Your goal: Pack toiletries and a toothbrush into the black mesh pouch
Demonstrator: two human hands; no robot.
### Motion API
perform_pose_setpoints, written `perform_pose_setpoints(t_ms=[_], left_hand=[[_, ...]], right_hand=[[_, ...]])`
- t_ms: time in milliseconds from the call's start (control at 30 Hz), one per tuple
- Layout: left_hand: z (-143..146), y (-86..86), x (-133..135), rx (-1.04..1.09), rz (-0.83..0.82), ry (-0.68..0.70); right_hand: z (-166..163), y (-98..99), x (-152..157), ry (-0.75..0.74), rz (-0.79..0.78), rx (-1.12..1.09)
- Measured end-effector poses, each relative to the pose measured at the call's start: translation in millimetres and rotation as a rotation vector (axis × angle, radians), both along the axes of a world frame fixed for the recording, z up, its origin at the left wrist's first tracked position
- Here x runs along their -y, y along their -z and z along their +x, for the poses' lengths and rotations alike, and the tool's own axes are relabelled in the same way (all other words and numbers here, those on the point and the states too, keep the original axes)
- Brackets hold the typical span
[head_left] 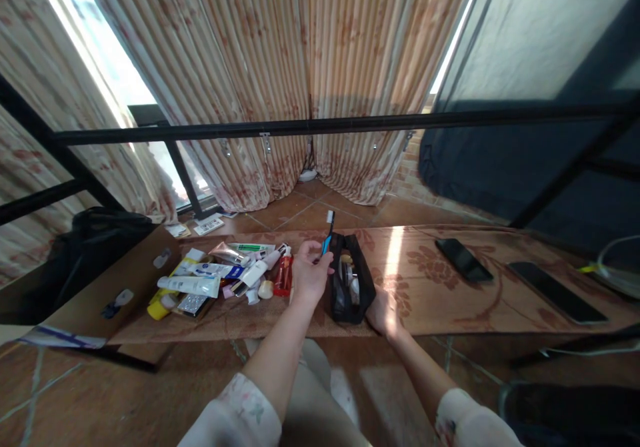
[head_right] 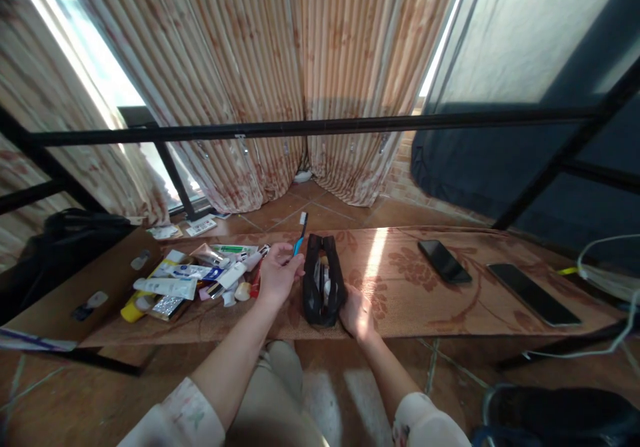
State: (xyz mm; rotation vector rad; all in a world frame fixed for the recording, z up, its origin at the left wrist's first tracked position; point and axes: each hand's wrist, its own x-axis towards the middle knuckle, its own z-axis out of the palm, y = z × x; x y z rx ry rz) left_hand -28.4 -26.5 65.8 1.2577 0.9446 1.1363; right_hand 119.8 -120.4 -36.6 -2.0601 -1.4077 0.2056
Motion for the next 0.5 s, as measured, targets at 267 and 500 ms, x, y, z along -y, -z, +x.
perform_pose_setpoints(t_ms=[267,500], left_hand=[[-0.1,5.0,-4.1,-0.011,0.100,-0.019],[-3.2,4.3,-6.5,-0.184,0.156,-0.078]], right_hand=[[0.5,-0.3,0.1,-0.011,0.033,-0.042],[-0.4,4.1,-1.8,0.003,0.086,-0.036]])
